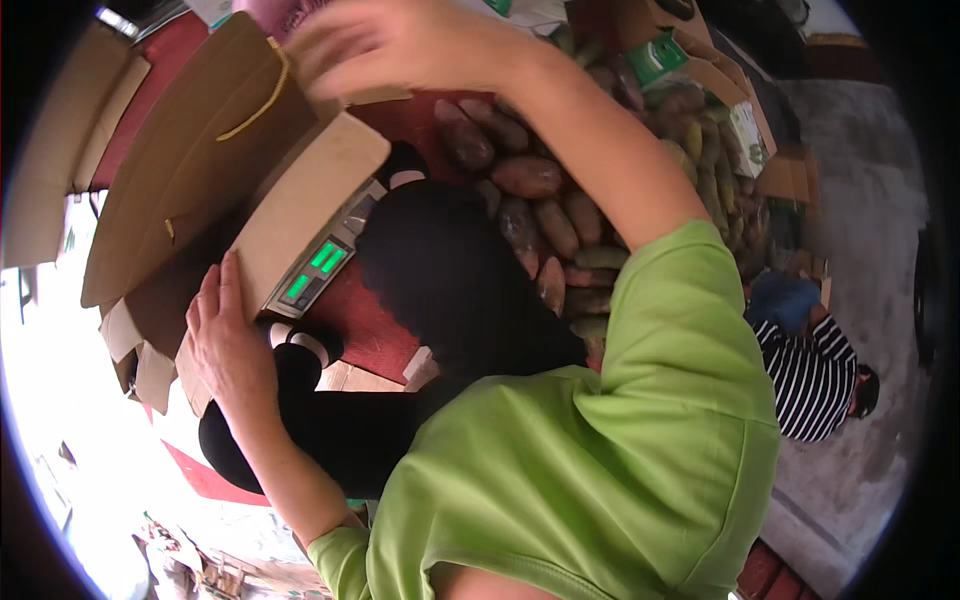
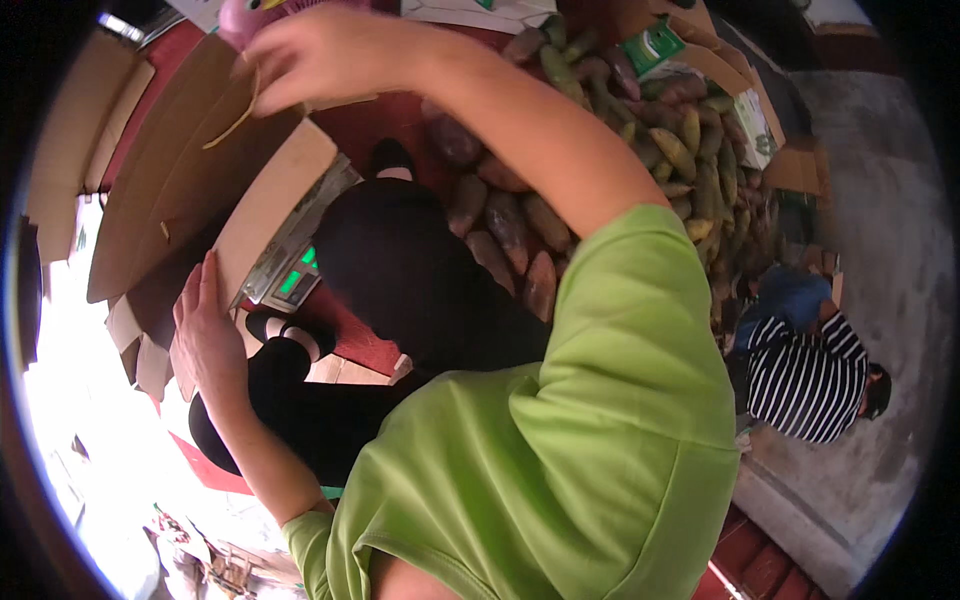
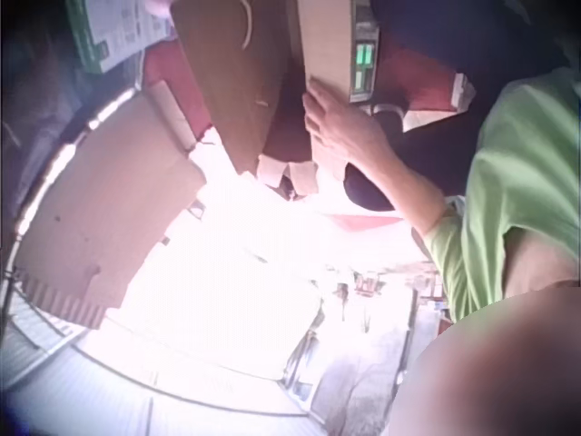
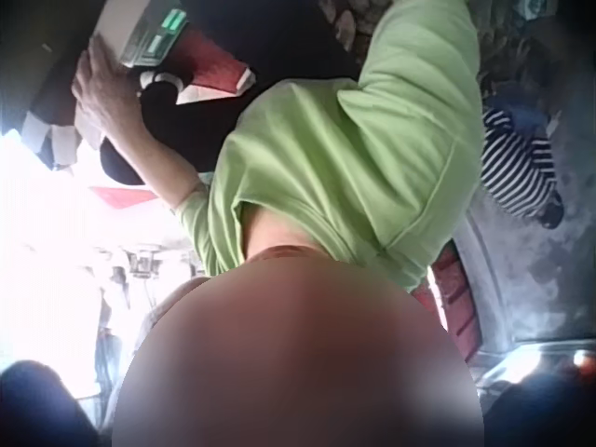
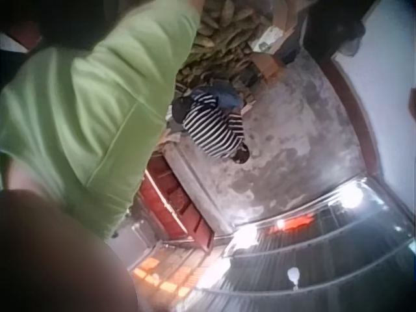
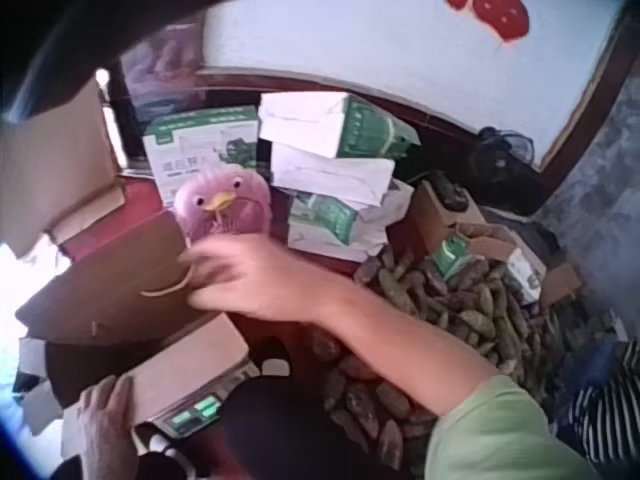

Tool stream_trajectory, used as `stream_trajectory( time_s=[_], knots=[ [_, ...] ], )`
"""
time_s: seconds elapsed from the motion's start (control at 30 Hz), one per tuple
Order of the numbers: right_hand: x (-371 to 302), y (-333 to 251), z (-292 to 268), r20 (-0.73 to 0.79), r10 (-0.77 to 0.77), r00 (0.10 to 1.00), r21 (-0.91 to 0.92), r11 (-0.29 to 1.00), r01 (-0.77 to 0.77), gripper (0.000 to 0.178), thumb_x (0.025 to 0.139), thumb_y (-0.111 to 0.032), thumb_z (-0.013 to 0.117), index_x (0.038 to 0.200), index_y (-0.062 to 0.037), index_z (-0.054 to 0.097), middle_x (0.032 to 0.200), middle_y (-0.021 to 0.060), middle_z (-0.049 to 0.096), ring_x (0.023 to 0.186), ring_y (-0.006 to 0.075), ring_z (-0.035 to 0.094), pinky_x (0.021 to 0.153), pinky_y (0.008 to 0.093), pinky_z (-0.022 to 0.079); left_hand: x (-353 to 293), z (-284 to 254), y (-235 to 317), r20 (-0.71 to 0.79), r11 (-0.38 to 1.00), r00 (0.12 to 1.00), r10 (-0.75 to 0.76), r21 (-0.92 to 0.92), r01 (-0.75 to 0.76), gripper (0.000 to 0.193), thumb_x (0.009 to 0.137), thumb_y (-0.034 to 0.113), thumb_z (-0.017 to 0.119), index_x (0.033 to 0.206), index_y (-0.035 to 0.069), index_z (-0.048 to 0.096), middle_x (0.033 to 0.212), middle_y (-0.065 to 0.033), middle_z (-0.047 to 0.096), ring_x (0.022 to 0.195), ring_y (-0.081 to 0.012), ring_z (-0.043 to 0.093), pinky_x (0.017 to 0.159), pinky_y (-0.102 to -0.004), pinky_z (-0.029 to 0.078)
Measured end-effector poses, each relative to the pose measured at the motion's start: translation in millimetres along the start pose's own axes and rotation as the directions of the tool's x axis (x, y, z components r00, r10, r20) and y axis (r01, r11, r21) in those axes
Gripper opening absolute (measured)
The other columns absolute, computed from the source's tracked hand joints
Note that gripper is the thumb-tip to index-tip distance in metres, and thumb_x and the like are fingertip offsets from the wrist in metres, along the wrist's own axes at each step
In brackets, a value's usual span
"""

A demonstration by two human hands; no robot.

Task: Sort and weigh produce into cardboard boxes for packaging.

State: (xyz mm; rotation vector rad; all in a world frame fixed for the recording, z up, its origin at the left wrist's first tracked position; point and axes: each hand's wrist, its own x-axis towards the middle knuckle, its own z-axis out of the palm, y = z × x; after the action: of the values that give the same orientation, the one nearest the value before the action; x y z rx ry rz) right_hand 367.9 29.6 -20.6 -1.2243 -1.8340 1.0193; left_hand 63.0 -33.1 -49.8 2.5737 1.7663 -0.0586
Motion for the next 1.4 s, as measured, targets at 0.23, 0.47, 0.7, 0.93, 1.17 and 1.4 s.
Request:
stream_trajectory(
  time_s=[0.23,0.47,0.7,0.93,1.17,1.4],
  knots=[
    [-264,182,-53,-0.499,0.499,0.709,-0.094,0.782,-0.617,0.036,0.075,-0.018,0.068,0.108,-0.0046,0.062,0.097,0.0127,0.067,0.094,0.0251,0.064,0.081,0.0356,0.050,4,12,2,-0.007,1.000,1.000,0.021,-0.003,-0.021,0.061,0.077,-0.008,0.050,0.133,0.017,0.048,0.127,-0.0092,0.054,0.113,-0.0312,0.051,0.094,-0.0415,0.043],
    [-443,226,37,-0.431,0.833,0.347,-0.457,0.130,-0.880,0.022,0.075,-0.020,0.062,0.094,-0.0087,0.063,0.099,0.0148,0.064,0.094,0.0355,0.060,0.080,0.0450,0.049,2,14,-8,-0.040,0.998,0.997,0.067,0.003,-0.067,0.055,0.082,-0.005,0.051,0.134,0.015,0.047,0.125,-0.0110,0.054,0.113,-0.0323,0.051,0.095,-0.0423,0.043],
    [-453,203,91,-0.279,0.879,0.387,-0.767,0.039,-0.640,0.032,0.075,-0.013,0.061,0.107,-0.0144,0.057,0.109,0.0043,0.056,0.106,0.0256,0.052,0.082,0.0429,0.046,2,18,-13,-0.044,0.997,0.996,0.074,0.018,-0.073,0.054,0.082,-0.005,0.047,0.133,0.014,0.048,0.125,-0.0117,0.054,0.113,-0.0325,0.050,0.099,-0.0438,0.038],
    [-441,197,97,-0.312,0.875,0.371,-0.787,-0.019,-0.617,0.036,0.077,-0.015,0.061,0.112,-0.0155,0.053,0.112,0.0024,0.052,0.110,0.0196,0.048,0.087,0.0416,0.042,-3,16,-20,-0.067,0.996,0.994,0.083,0.026,-0.081,0.054,0.082,-0.005,0.047,0.133,0.014,0.048,0.126,-0.0121,0.054,0.113,-0.0329,0.050,0.099,-0.0444,0.038],
    [-453,211,108,-0.347,0.860,0.375,-0.811,-0.073,-0.581,0.030,0.082,-0.014,0.055,0.111,-0.0157,0.053,0.111,0.0022,0.053,0.111,0.0190,0.047,0.088,0.0415,0.041,0,22,-14,-0.068,0.997,0.995,0.078,0.001,-0.078,0.056,0.081,-0.006,0.046,0.134,0.015,0.048,0.126,-0.0121,0.053,0.114,-0.0326,0.050,0.099,-0.0445,0.039],
    [-449,216,102,-0.253,0.879,0.404,-0.859,-0.011,-0.513,0.028,0.084,-0.014,0.053,0.111,-0.0183,0.054,0.110,0.0024,0.055,0.110,0.0186,0.048,0.087,0.0404,0.040,-1,18,-10,-0.056,0.998,0.997,0.062,0.021,-0.061,0.058,0.081,-0.008,0.044,0.134,0.015,0.047,0.127,-0.0134,0.053,0.115,-0.0329,0.049,0.097,-0.0448,0.041]
  ],
)
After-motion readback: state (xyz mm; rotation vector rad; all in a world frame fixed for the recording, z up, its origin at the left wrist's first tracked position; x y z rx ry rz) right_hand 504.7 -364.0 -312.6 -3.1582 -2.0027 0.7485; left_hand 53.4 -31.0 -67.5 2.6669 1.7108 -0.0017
